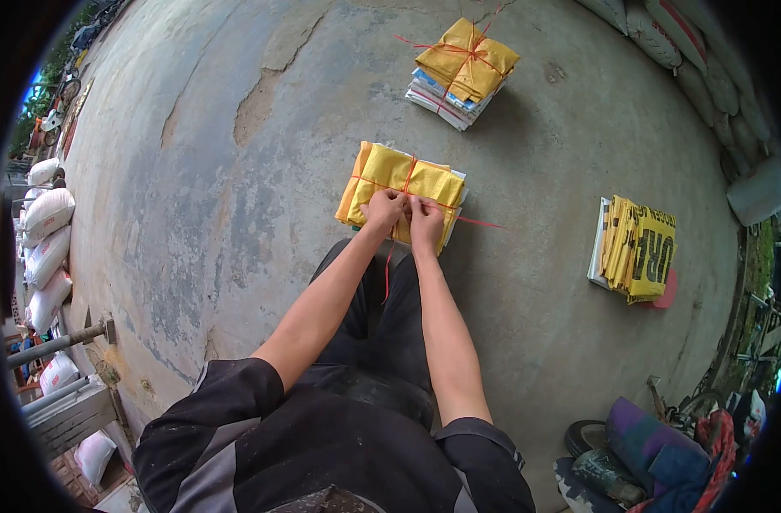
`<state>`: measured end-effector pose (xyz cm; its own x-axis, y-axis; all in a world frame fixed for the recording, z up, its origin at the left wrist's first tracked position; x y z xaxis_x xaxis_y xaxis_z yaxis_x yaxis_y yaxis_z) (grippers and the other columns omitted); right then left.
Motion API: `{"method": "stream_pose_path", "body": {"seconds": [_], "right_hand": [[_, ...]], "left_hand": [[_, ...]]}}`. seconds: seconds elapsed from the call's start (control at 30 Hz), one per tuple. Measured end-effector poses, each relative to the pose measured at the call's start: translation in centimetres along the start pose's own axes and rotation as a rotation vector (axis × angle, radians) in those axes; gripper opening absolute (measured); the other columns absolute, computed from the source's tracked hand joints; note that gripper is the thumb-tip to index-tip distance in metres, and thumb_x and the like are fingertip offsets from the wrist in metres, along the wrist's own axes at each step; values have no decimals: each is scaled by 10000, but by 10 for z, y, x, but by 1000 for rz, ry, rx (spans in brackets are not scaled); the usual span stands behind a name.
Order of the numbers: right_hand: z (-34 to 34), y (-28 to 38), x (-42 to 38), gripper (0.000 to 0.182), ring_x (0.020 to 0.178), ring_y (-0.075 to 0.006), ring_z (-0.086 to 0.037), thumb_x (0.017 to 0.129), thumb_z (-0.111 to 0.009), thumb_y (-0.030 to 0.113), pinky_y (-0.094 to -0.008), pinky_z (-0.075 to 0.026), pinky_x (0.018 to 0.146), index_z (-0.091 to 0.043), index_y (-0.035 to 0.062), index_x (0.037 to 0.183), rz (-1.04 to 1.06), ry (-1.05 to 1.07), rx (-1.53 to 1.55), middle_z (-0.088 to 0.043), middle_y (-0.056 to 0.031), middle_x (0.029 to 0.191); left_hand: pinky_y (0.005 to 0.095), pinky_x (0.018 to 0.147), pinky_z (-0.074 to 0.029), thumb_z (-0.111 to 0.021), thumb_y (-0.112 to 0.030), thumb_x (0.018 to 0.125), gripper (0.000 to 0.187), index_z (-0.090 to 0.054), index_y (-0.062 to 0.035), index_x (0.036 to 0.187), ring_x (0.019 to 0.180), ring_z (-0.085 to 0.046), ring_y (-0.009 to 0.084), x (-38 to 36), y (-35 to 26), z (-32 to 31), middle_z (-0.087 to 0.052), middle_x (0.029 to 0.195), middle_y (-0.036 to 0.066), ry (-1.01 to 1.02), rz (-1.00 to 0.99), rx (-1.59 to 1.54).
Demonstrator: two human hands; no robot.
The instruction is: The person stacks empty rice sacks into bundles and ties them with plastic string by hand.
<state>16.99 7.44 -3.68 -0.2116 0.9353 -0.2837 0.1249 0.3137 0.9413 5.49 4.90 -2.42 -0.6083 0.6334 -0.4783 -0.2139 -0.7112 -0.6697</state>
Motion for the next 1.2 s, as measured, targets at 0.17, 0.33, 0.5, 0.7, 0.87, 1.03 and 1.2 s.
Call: {"method": "stream_pose_path", "body": {"seconds": [0.17,0.33,0.5,0.7,0.87,1.03,1.2], "right_hand": [[26,73,-24,410,1002,-256,-587,862,-724,329,-377,-454,808,-515,61,1091,350,-1114,-613,-602,-116,1034],[-3,107,10,418,1039,-296,-561,854,-668,430,-487,-392,849,-572,71,1047,590,-729,-1173,-606,-132,1052],[-32,72,54,383,952,-322,-680,851,-642,406,-512,-375,975,-716,55,985,-17,43,-1425,-716,-163,1001],[-28,50,72,320,1023,-330,-661,872,-608,356,-552,-374,975,-712,88,1013,-106,103,-1344,-707,-165,1057],[-14,40,67,273,985,-363,-645,925,-558,313,-528,-430,857,-653,64,981,52,-86,-1033,-696,-171,993],[9,46,56,236,880,-394,-641,930,-577,278,-486,-473,754,-618,45,921,204,-243,-904,-682,-178,897],[17,50,20,212,795,-400,-617,926,-584,234,-497,-470,726,-614,35,857,283,-484,-828,-649,-172,813]], "left_hand": [[354,880,-304,-662,-351,816,246,-765,-128,821,764,-630,196,-7,-3,1,-731,817,68,-77,-92,-2],[357,848,-311,-665,-353,814,250,-767,-125,829,757,-644,195,-14,-7,2,-729,796,62,-102,-139,12],[366,826,-321,-667,-345,814,256,-763,-109,836,756,-648,210,-10,-6,2,-718,749,73,-139,-177,49],[417,823,-376,-682,-307,806,243,-691,-68,845,810,-654,244,-8,-12,10,-699,842,113,-117,-194,128],[459,691,-493,-677,-254,808,258,-612,-22,902,791,-661,300,-5,-26,27,-633,965,138,-260,-450,424],[403,595,-539,-619,-126,822,156,-576,1,902,679,-655,321,-5,-33,32,-585,913,157,-260,-705,559],[396,599,-542,-615,-106,823,141,-576,-6,914,716,-665,309,11,-30,20,-590,916,158,-179,-754,686]]}}
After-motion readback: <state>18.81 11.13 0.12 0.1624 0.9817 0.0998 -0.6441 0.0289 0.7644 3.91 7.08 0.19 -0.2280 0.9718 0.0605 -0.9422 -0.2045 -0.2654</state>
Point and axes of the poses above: each hand's wrist, its own x-axis towards the middle knuckle, its own z-axis out of the back of the hand, y = z × x, the point moved 4 cm from there along x, towards the middle knuckle
